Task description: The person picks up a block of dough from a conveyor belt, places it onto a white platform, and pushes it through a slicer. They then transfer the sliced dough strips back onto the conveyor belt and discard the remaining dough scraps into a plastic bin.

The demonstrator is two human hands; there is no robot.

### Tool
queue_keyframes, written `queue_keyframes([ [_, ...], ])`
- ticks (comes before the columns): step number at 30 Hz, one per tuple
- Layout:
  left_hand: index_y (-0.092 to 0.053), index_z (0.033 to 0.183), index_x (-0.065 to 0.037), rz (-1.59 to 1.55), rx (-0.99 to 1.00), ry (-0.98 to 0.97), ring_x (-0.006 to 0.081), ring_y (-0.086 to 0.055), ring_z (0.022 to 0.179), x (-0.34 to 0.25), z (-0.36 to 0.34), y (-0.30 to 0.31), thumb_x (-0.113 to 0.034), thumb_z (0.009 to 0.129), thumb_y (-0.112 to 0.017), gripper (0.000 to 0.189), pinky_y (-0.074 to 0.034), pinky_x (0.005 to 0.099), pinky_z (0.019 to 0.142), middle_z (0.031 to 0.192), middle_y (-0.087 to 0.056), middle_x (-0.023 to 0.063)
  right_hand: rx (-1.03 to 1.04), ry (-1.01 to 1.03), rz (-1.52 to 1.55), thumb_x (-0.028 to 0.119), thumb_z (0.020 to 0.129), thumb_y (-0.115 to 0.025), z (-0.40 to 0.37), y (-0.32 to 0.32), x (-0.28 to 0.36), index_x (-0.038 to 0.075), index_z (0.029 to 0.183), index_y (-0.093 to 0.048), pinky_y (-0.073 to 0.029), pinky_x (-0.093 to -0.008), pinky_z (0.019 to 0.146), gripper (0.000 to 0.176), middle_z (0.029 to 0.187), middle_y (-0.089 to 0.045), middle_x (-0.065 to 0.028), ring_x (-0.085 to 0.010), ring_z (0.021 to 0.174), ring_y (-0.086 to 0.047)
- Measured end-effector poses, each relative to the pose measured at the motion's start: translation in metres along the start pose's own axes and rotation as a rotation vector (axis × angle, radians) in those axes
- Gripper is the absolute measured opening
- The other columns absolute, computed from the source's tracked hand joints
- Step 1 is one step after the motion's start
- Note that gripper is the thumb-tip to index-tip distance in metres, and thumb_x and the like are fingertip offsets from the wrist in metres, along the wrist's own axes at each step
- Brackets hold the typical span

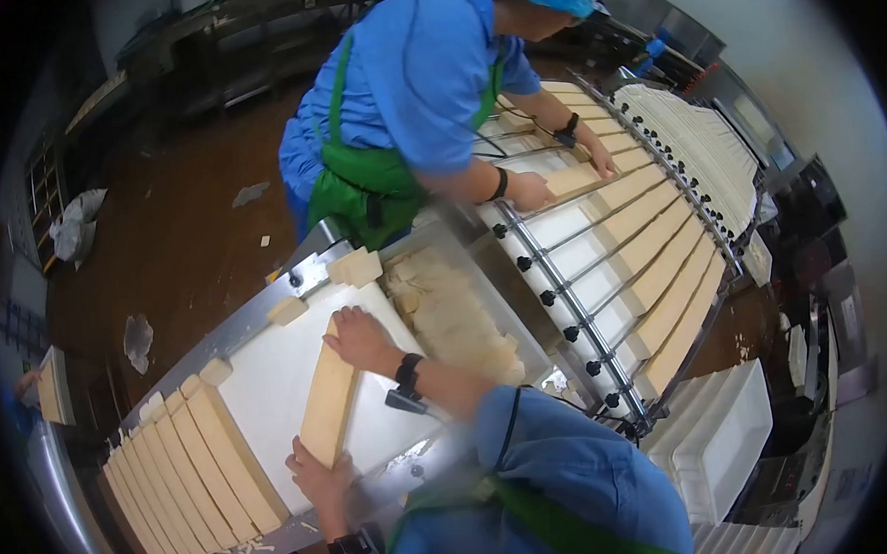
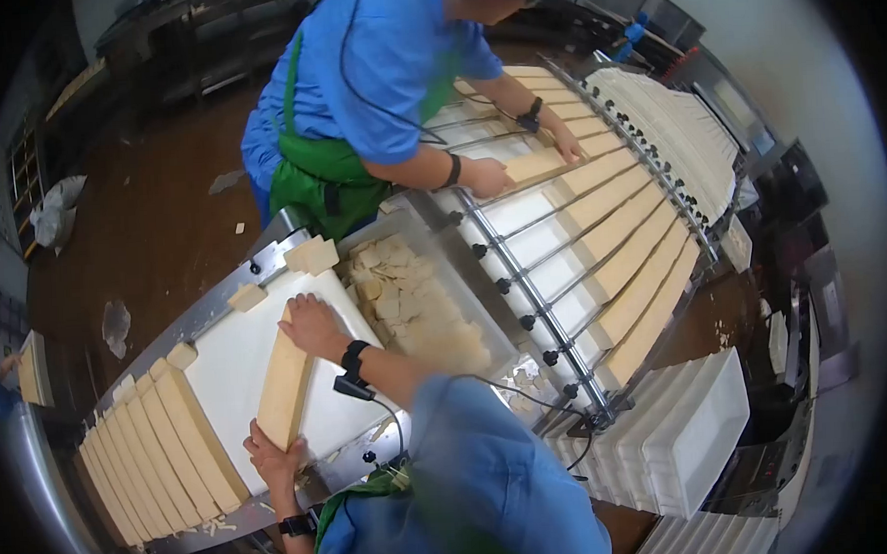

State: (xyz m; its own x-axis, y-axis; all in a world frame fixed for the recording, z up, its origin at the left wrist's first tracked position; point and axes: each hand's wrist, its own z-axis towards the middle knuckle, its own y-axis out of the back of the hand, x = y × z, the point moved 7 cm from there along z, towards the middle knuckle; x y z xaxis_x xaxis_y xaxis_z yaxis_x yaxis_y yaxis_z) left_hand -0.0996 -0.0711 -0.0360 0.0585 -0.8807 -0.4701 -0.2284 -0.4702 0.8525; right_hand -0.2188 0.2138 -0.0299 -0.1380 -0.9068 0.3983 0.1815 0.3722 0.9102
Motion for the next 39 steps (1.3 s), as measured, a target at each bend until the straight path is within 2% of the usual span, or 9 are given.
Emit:
queue_keyframes([
  [6,-0.043,0.153,-0.015,-0.005,-0.182,0.016,0.0478,-0.058,0.119,-0.007,-0.005,-0.023,-0.017,0.061,-0.096,0.106,-0.050,0.0565,0.101,0.137,-0.049,0.0237,-0.049,-0.121,0.094,0.036,0.096,-0.070,-0.037,0.028,-0.019,-0.003,0.119,-0.061,-0.053,-0.0506,0.091,0.047,0.112,-0.062,-0.0200,-0.0375,0.109,-0.060],
  [9,-0.048,0.146,-0.007,-0.016,-0.186,-0.078,0.0495,-0.053,0.121,-0.061,-0.020,-0.025,-0.022,0.070,-0.089,0.088,-0.044,0.0580,0.104,0.137,-0.048,0.0271,-0.163,-0.148,0.163,0.030,0.095,-0.070,-0.063,0.068,-0.056,-0.006,0.125,-0.059,-0.050,-0.0488,0.094,0.048,0.114,-0.060,-0.0215,-0.0384,0.107,-0.058],
  [11,-0.049,0.151,-0.011,-0.136,-0.293,-0.193,0.0472,-0.050,0.127,-0.112,-0.031,-0.034,-0.011,0.064,-0.093,0.097,-0.042,0.0522,0.110,0.140,-0.047,0.0240,-0.435,-0.175,0.152,0.027,0.095,-0.069,-0.081,0.121,-0.095,-0.006,0.129,-0.058,-0.049,-0.0496,0.095,0.049,0.113,-0.058,-0.0225,-0.0414,0.106,-0.056],
  [13,-0.051,0.149,-0.010,-0.174,-0.338,-0.297,0.0471,-0.047,0.128,-0.170,-0.037,-0.051,-0.011,0.072,-0.086,0.085,-0.041,0.0526,0.110,0.142,-0.047,0.0256,-0.638,-0.207,0.185,0.027,0.096,-0.069,-0.094,0.165,-0.149,-0.005,0.131,-0.057,-0.048,-0.0518,0.094,0.048,0.115,-0.058,-0.0230,-0.0432,0.109,-0.054],
  [19,-0.053,0.149,-0.016,-0.184,-0.221,-0.594,0.0481,-0.048,0.125,-0.380,-0.047,-0.092,-0.002,0.074,-0.080,0.081,-0.045,0.0536,0.104,0.143,-0.047,0.0225,-0.947,-0.435,0.051,0.029,0.099,-0.066,-0.125,0.297,-0.330,0.004,0.123,-0.064,-0.049,-0.0550,0.090,0.035,0.105,-0.065,-0.0187,-0.0421,0.099,-0.062],
  [27,-0.050,0.148,-0.019,0.019,-0.172,-0.820,0.0479,-0.054,0.114,-0.549,-0.027,-0.130,-0.011,0.067,-0.093,0.092,-0.054,0.0524,0.088,0.131,-0.051,0.0170,-0.729,-0.725,0.055,0.046,0.102,-0.056,-0.105,0.327,-0.521,0.005,0.131,-0.065,-0.052,-0.0525,0.097,0.051,0.126,-0.070,-0.0225,-0.0428,0.113,-0.067],
  [31,-0.054,0.140,-0.015,0.108,-0.046,-0.803,0.0455,-0.059,0.107,-0.590,-0.006,-0.152,-0.016,0.065,-0.097,0.087,-0.057,0.0525,0.082,0.125,-0.053,0.0170,-0.488,-0.866,0.072,0.057,0.103,-0.051,-0.094,0.327,-0.555,0.000,0.127,-0.067,-0.047,-0.0563,0.104,0.064,0.121,-0.073,-0.0263,-0.0453,0.112,-0.069],
  [33,-0.055,0.138,-0.014,0.174,0.049,-0.822,0.0463,-0.060,0.107,-0.605,0.002,-0.166,-0.022,0.064,-0.097,0.086,-0.056,0.0527,0.083,0.125,-0.054,0.0185,-0.218,-0.892,-0.091,0.065,0.101,-0.047,-0.090,0.324,-0.562,-0.001,0.128,-0.066,-0.038,-0.0645,0.109,0.074,0.119,-0.074,-0.0266,-0.0440,0.112,-0.071],
  [39,-0.056,0.140,-0.009,0.185,0.141,-0.858,0.0453,-0.059,0.113,-0.623,0.001,-0.173,-0.031,0.066,-0.095,0.087,-0.049,0.0527,0.095,0.127,-0.057,0.0220,-0.222,-0.929,-0.208,0.068,0.097,-0.054,-0.091,0.325,-0.578,0.002,0.124,-0.069,-0.035,-0.0675,0.109,0.073,0.118,-0.075,-0.0247,-0.0403,0.117,-0.069],
])
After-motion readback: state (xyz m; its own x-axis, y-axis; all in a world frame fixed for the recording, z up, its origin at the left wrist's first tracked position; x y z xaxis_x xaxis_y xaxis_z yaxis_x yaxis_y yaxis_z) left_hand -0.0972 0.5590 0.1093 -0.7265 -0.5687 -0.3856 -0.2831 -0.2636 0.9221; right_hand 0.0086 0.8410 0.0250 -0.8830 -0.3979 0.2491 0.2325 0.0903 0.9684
